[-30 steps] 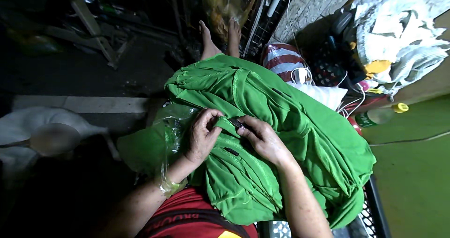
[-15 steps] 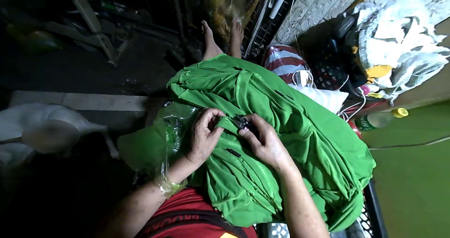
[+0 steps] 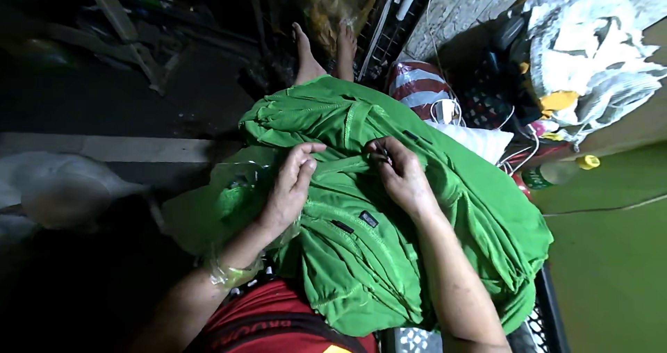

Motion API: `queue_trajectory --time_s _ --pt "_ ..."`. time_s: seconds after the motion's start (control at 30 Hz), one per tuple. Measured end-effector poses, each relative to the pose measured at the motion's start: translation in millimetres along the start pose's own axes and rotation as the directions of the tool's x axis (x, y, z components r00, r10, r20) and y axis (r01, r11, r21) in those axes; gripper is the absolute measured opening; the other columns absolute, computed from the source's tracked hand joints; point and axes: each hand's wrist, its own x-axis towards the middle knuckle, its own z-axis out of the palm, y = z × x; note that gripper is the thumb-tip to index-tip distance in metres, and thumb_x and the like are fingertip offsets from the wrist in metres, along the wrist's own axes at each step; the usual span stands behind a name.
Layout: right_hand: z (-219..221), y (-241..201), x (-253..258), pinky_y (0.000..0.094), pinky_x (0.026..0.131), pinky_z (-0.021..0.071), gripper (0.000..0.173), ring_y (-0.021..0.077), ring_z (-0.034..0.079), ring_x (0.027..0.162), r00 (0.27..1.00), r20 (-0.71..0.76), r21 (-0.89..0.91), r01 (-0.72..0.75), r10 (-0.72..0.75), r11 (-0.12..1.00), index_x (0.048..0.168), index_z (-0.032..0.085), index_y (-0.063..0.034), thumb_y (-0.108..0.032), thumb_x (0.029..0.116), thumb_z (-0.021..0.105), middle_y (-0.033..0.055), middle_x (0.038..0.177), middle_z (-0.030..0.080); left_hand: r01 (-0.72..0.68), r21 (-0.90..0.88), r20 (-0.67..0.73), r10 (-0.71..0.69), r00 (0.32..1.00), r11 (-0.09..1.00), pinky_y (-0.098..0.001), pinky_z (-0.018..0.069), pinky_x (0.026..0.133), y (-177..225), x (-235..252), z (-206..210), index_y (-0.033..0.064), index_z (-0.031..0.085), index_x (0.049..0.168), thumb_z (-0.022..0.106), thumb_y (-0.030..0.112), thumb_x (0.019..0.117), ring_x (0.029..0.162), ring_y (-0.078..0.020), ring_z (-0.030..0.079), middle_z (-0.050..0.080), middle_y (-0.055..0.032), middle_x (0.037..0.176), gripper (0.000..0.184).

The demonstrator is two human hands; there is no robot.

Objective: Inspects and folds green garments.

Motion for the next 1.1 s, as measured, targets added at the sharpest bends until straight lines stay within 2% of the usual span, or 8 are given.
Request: queue_trajectory --time_s 0.1,0.17,0.47,0.63,0.77,0.87,1.0,1.1 --pt "7.3 10.3 0.5 0.0271 0.057 0.0436 0.022 0.0096 0.051 0.064 0.999 -0.028 0.079 -0.023 0.026 0.997 0.114 0.064 -0.0013 0.0 0.0984 0.048 0.0064 0.084 0.06 0.058 0.057 0.02 -0.06 0.998 0.997 -0.0381 0.0482 0.1 -5.2 1.3 3.3 -0.0039 0.058 0.132 0.037 0.01 0.108 0.116 -0.02 0.061 0.064 -0.0173 0.128 0.035" --pt "7.6 12.7 -0.5 0.0209 0.057 0.0429 0.022 0.0046 0.05 0.065 0.999 -0.042 0.138 -0.004 0.01 0.99 0.113 0.063 -0.0014 0.001 0.0962 0.049 0.0035 0.085 0.06 0.083 0.06 0.001 -0.083 0.997 0.995 -0.0375 0.0478 0.101 -5.5 1.3 5.1 -0.0026 0.059 0.131 0.037 0.011 0.1083 0.118 -0.0189 0.061 0.064 -0.0156 0.129 0.034" --pt "-3.9 22.7 -3.9 0.0131 0.043 0.0344 0.017 -0.0023 0.041 0.049 0.996 0.02 0.444 -0.084 0.084 0.892 0.112 0.061 -0.0085 -0.006 0.1015 0.047 -0.0045 0.081 0.059 0.018 0.074 -0.039 -0.015 0.999 0.997 -0.0309 0.0494 0.095 -10.8 -9.6 9.8 -0.0029 0.064 0.124 0.037 0.01 0.1079 0.108 -0.0131 0.063 0.068 -0.0131 0.119 0.034" --pt "-8.7 31.6 -3.3 0.0107 0.04 0.0321 0.021 -0.0041 0.039 0.043 0.994 0.052 0.723 -0.102 0.093 0.684 0.11 0.061 -0.0138 -0.01 0.1047 0.04 -0.004 0.081 0.068 0.019 0.059 -0.042 -0.017 0.999 0.998 -0.0312 0.0493 0.095 -13.3 -11.4 9.5 -0.0016 0.064 0.124 0.037 0.011 0.108 0.107 -0.0125 0.063 0.068 -0.0118 0.119 0.034" --pt "-10.1 38.5 -2.4 0.0107 0.036 0.0335 0.014 -0.0034 0.037 0.039 0.99 0.075 0.853 -0.124 0.115 0.507 0.107 0.061 -0.0165 -0.016 0.105 0.047 -0.0046 0.072 0.058 0.028 0.066 -0.039 -0.025 0.999 0.997 -0.0316 0.0488 0.096 -12.6 -12.4 8.7 -0.0019 0.064 0.124 0.037 0.011 0.1082 0.109 -0.0126 0.062 0.068 -0.012 0.119 0.034" --pt "-8.1 36.9 -0.9 0.0106 0.038 0.0346 0.019 -0.0031 0.04 0.041 0.994 0.049 0.881 -0.091 0.102 0.464 0.104 0.062 -0.0163 -0.012 0.1048 0.044 -0.0053 0.072 0.061 0.039 0.055 -0.042 -0.037 0.998 0.998 -0.0303 0.0491 0.094 -11.4 -12.0 7.6 -0.0013 0.065 0.123 0.038 0.011 0.1082 0.106 -0.0107 0.062 0.068 -0.0111 0.118 0.033" --pt "-7.1 39.1 0.2 0.0104 0.041 0.0378 0.019 -0.0032 0.044 0.044 0.995 0.037 0.898 -0.076 0.098 0.434 0.103 0.063 -0.017 -0.015 0.1063 0.044 -0.0053 0.075 0.063 0.051 -0.037 -0.054 -0.053 0.997 0.998 -0.0182 0.0478 0.078 -9.0 -14.0 5.9 -0.0009 0.063 0.123 0.046 0.013 0.1063 0.085 -0.0007 0.057 0.065 -0.0039 0.101 0.028" --pt "-6.7 39.1 0.0 0.0108 0.044 0.0394 0.02 -0.0032 0.046 0.048 0.997 0.0 0.872 -0.039 0.08 0.487 0.105 0.062 -0.0159 -0.014 0.1061 0.042 -0.006 0.078 0.065 0.005 -0.065 -0.096 -0.011 0.995 0.998 -0.0153 0.0489 0.079 -7.4 -19.2 5.7 -0.0025 0.06 0.124 0.052 0.015 0.1039 0.087 0.0013 0.059 0.063 -0.0039 0.103 0.028"
